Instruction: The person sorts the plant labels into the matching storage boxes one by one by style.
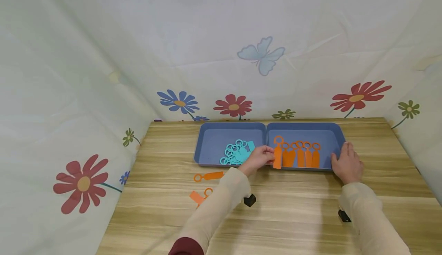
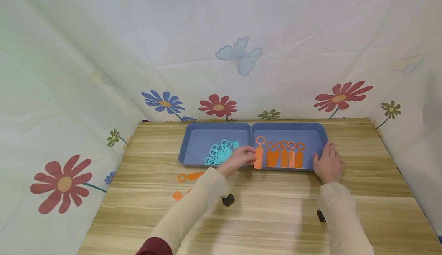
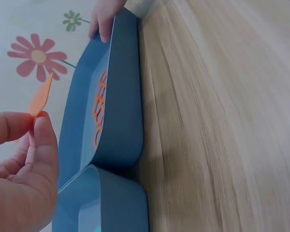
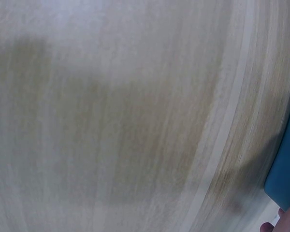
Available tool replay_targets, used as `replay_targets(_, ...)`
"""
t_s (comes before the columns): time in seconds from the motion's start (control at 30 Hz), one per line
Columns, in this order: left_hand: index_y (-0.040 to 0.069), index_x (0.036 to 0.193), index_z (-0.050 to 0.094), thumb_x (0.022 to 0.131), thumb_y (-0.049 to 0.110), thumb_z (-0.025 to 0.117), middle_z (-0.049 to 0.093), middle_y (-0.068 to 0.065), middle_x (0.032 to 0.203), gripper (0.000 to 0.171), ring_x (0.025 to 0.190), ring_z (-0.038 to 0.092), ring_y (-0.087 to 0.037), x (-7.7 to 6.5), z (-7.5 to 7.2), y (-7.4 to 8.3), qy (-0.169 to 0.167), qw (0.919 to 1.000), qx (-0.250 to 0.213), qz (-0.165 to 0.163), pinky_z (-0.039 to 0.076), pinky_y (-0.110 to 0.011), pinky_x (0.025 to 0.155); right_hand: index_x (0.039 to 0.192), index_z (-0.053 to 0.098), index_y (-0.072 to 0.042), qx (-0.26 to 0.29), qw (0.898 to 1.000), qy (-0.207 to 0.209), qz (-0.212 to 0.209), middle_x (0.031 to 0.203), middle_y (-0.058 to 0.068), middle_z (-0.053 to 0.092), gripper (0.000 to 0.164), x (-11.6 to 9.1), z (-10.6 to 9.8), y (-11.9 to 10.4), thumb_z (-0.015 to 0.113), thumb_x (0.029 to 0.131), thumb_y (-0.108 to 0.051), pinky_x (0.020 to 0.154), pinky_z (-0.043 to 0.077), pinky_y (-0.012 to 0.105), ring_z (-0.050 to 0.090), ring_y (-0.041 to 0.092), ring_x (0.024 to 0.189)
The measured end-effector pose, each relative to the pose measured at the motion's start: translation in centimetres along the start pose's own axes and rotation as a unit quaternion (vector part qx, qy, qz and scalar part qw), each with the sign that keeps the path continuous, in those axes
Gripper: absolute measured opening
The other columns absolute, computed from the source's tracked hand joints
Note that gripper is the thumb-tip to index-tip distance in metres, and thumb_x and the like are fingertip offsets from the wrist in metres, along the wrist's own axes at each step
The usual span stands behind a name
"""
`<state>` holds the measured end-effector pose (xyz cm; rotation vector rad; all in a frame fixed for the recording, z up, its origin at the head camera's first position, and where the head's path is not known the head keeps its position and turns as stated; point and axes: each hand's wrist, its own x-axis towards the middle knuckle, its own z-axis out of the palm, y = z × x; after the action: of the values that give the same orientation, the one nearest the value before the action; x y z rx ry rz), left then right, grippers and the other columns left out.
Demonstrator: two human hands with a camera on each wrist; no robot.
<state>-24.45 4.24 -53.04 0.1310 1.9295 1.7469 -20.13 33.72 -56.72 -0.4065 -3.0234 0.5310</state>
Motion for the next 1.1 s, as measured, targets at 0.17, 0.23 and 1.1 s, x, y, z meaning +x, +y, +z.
replay_targets(0.17,0.000,0.098,0.056,0.084,0.005,0.055,0.056,-0.004,0.081,0.015,0.062,0.055,-0.010,0.6,0.8,-0.1,0.017,0.9998,-0.004,-0.001,0.050,-0.038,0.078,0.137,0.006,0.011,-0.004,1.000,-0.001,0.002,0.142,0.030,0.007,0.066,0.1,0.2,0.1,0.029,0.093,-0.033,0.084,0.025,0.065,0.023,0.049,0.118)
replay_targets(0.23,-0.001,0.098,0.057,0.083,0.004,0.055,0.057,-0.005,0.081,0.015,0.062,0.055,-0.011,0.7,1.2,-0.1,0.025,0.9997,-0.005,-0.003,0.051,-0.037,0.076,0.138,0.006,0.011,-0.004,1.000,-0.002,0.003,0.142,0.030,0.007,0.067,0.1,0.2,0.1,0.029,0.093,-0.033,0.085,0.025,0.065,0.023,0.049,0.119)
replay_targets(1.1,0.006,0.084,0.065,0.076,-0.001,0.055,0.064,-0.006,0.082,0.014,0.060,0.050,-0.014,2.1,3.4,-0.4,0.177,0.9512,0.252,0.018,0.038,-0.020,0.049,0.138,0.005,0.010,-0.002,1.000,0.001,0.003,0.143,0.029,0.007,0.067,0.3,0.4,0.3,0.029,0.093,-0.033,0.084,0.024,0.066,0.022,0.050,0.120)
